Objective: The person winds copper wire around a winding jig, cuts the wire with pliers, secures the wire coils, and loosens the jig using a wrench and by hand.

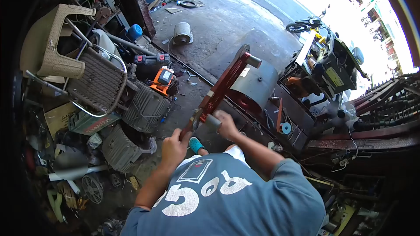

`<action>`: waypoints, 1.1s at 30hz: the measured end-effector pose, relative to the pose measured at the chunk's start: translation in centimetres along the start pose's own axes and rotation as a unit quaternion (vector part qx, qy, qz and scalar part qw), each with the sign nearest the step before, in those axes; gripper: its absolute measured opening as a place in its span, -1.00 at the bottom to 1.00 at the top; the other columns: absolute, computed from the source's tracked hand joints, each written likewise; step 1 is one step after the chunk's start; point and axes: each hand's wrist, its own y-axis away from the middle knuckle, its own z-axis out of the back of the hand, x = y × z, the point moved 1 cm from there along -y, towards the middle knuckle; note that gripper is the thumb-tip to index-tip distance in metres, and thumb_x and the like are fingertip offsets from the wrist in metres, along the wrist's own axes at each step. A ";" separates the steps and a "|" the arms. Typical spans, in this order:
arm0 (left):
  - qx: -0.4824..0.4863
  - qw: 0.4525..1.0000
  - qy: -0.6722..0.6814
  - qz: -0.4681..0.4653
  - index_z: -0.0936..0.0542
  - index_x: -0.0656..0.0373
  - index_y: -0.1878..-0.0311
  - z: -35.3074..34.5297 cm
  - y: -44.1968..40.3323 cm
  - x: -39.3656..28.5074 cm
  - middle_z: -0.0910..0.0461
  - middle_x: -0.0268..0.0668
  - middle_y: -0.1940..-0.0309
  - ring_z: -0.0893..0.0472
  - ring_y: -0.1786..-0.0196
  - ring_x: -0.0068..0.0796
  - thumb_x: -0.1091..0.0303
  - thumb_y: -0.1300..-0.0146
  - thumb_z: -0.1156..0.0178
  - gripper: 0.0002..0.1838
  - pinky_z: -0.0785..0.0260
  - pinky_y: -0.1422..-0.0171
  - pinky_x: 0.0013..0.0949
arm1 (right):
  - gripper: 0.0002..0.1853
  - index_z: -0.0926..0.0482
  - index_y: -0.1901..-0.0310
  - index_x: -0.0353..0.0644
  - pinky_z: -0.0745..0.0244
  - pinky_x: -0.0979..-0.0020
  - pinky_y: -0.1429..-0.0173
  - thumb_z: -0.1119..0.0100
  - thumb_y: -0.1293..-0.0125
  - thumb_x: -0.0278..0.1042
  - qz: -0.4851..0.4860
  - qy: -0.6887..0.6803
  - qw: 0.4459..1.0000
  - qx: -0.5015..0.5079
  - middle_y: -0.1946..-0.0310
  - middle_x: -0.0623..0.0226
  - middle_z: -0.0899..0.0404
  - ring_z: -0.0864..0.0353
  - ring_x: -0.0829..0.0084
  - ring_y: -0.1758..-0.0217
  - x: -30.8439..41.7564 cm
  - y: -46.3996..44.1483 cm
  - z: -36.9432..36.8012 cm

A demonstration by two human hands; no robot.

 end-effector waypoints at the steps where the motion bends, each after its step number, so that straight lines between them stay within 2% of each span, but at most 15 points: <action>1: -0.001 1.000 -0.013 0.013 -0.56 0.18 0.21 -1.8 -0.7 1.0 -0.64 0.05 0.55 -0.70 0.41 0.20 -0.01 -0.48 -0.24 -0.61 -0.44 0.39 0.12 | -0.84 -0.56 0.15 -0.24 -0.47 0.30 0.09 -0.05 -0.56 -0.36 0.033 0.057 0.994 -0.086 0.30 0.53 -0.56 -0.52 0.49 0.18 -1.0 1.8 -4.1; 2: 0.002 0.999 -0.026 0.025 -0.56 0.19 0.20 -3.0 -1.2 1.8 -0.65 0.06 0.53 -0.70 0.40 0.22 -0.05 -0.49 -0.22 -0.58 -0.45 0.37 0.15 | -0.75 -0.56 0.16 -0.31 -0.48 0.22 0.08 -0.01 -0.60 -0.28 -0.083 0.086 0.993 0.020 0.26 0.33 -0.65 -0.59 0.40 0.15 -1.2 3.0 -4.7; 4: 0.011 0.996 -0.074 0.037 -0.53 0.17 0.21 -4.3 -2.1 2.6 -0.68 0.08 0.51 -0.70 0.37 0.28 -0.10 -0.50 -0.17 -0.55 -0.50 0.32 0.20 | -0.70 -0.55 0.17 -0.36 -0.50 0.17 0.11 -0.02 -0.60 -0.25 -0.027 0.160 0.986 0.041 0.32 0.11 -0.67 -0.61 0.34 0.24 2.2 4.1 -6.6; 7: 0.039 0.991 -0.119 0.053 -0.52 0.15 0.21 -5.4 -2.0 3.9 -0.70 0.08 0.49 -0.71 0.35 0.31 -0.14 -0.50 -0.15 -0.53 -0.53 0.28 0.22 | -0.64 -0.61 0.11 -0.42 -0.55 0.03 0.05 -0.05 -0.55 -0.20 -0.056 0.224 0.967 0.109 0.26 -0.25 -0.66 -0.72 -0.18 0.11 9.0 3.5 -6.0; 10: 0.047 0.988 -0.137 0.043 -0.51 0.13 0.21 -4.6 -1.9 3.9 -0.70 0.08 0.48 -0.71 0.35 0.28 -0.14 -0.50 -0.15 -0.54 -0.54 0.28 0.21 | -0.72 -0.66 0.14 -0.33 -0.56 0.10 0.14 -0.14 -0.49 -0.24 0.001 0.268 0.958 0.101 0.30 -0.15 -0.68 -0.72 0.00 0.27 14.2 2.2 -2.5; 12: 0.063 0.987 -0.144 0.026 -0.51 0.13 0.22 -3.5 -0.7 3.9 -0.70 0.07 0.48 -0.72 0.36 0.26 -0.14 -0.49 -0.16 -0.54 -0.53 0.29 0.20 | -0.76 -0.69 0.14 -0.30 -0.55 0.16 0.23 -0.22 -0.45 -0.26 0.068 0.348 0.933 0.065 0.36 -0.07 -0.68 -0.66 0.23 0.40 17.4 -0.3 2.4; 14: 0.078 0.986 -0.148 0.001 -0.51 0.12 0.23 -2.1 0.2 3.9 -0.70 0.05 0.50 -0.72 0.38 0.24 -0.14 -0.49 -0.16 -0.54 -0.53 0.30 0.19 | -0.72 -0.71 0.19 -0.33 -0.51 0.25 0.29 -0.25 -0.47 -0.22 0.066 0.323 0.944 -0.016 0.44 0.11 -0.68 -0.56 0.46 0.45 19.3 -3.2 8.0; 16: 0.085 0.986 -0.143 -0.012 -0.51 0.13 0.24 -0.2 1.3 2.8 -0.69 0.02 0.52 -0.71 0.41 0.21 -0.12 -0.49 -0.18 -0.56 -0.52 0.33 0.17 | -0.67 -0.71 0.24 -0.35 -0.46 0.34 0.33 -0.27 -0.49 -0.19 -0.013 0.307 0.949 -0.068 0.48 0.32 -0.64 -0.50 0.60 0.46 21.8 -5.0 13.1; 20: 0.086 0.990 -0.110 -0.034 -0.51 0.14 0.24 2.4 3.6 1.5 -0.67 -0.02 0.54 -0.70 0.44 0.17 -0.03 -0.46 -0.25 -0.60 -0.50 0.38 0.10 | -0.65 -0.67 0.30 -0.32 -0.28 0.44 0.44 -0.26 -0.52 -0.16 0.049 0.258 0.952 -0.157 0.57 0.54 -0.51 -0.36 0.67 0.53 22.7 -7.7 22.4; 23: 0.079 0.994 -0.062 -0.051 -0.54 0.16 0.23 4.4 4.3 -0.4 -0.67 -0.01 0.54 -0.71 0.44 0.14 0.06 -0.44 -0.30 -0.66 -0.48 0.40 0.05 | -0.61 -0.57 0.42 -0.21 -0.16 0.46 0.49 -0.22 -0.54 -0.13 0.025 0.259 0.949 -0.176 0.62 0.61 -0.39 -0.26 0.71 0.57 20.2 -9.3 26.3; 26: 0.057 0.996 -0.028 -0.069 -0.53 0.16 0.25 5.0 4.5 -1.2 -0.66 -0.02 0.55 -0.71 0.45 0.12 0.07 -0.44 -0.30 -0.66 -0.48 0.41 0.03 | -0.59 -0.47 0.48 -0.08 -0.08 0.49 0.50 -0.19 -0.56 -0.10 0.024 0.067 0.974 -0.214 0.64 0.62 -0.30 -0.22 0.74 0.60 16.9 -9.2 26.1; 27: 0.049 0.996 -0.026 -0.070 -0.52 0.15 0.26 4.6 4.2 -1.0 -0.65 -0.04 0.56 -0.70 0.46 0.13 0.03 -0.46 -0.28 -0.64 -0.48 0.42 0.04 | -0.60 -0.47 0.47 -0.04 -0.13 0.46 0.49 -0.18 -0.57 -0.10 0.037 0.068 0.962 -0.260 0.62 0.59 -0.34 -0.26 0.71 0.58 14.6 -9.1 24.7; 28: 0.041 0.996 -0.024 -0.071 -0.50 0.14 0.27 4.2 3.9 -0.7 -0.65 -0.05 0.57 -0.70 0.47 0.14 0.00 -0.47 -0.26 -0.62 -0.48 0.43 0.06 | -0.63 -0.49 0.45 -0.11 -0.24 0.40 0.43 -0.14 -0.57 -0.17 0.055 -0.052 0.951 -0.301 0.59 0.54 -0.37 -0.35 0.60 0.54 11.0 -8.8 22.4; 31: 0.025 0.998 -0.042 -0.042 -0.51 0.14 0.27 2.8 1.6 -1.0 -0.66 -0.02 0.57 -0.70 0.44 0.18 -0.03 -0.48 -0.24 -0.60 -0.49 0.39 0.10 | -0.87 -0.54 0.30 -0.29 -0.46 0.18 0.17 -0.11 -0.40 -0.44 0.219 0.213 0.944 -0.122 0.45 0.12 -0.51 -0.44 0.20 0.37 -0.8 -3.9 10.5; 33: 0.036 0.998 -0.052 -0.017 -0.52 0.15 0.26 0.7 0.5 -0.2 -0.67 0.01 0.56 -0.70 0.42 0.21 -0.06 -0.48 -0.22 -0.58 -0.49 0.36 0.14 | -0.91 -0.55 0.18 -0.24 -0.47 0.18 0.16 -0.04 -0.40 -0.50 0.068 0.197 0.977 -0.039 0.39 0.13 -0.56 -0.51 0.31 0.32 0.5 1.2 0.9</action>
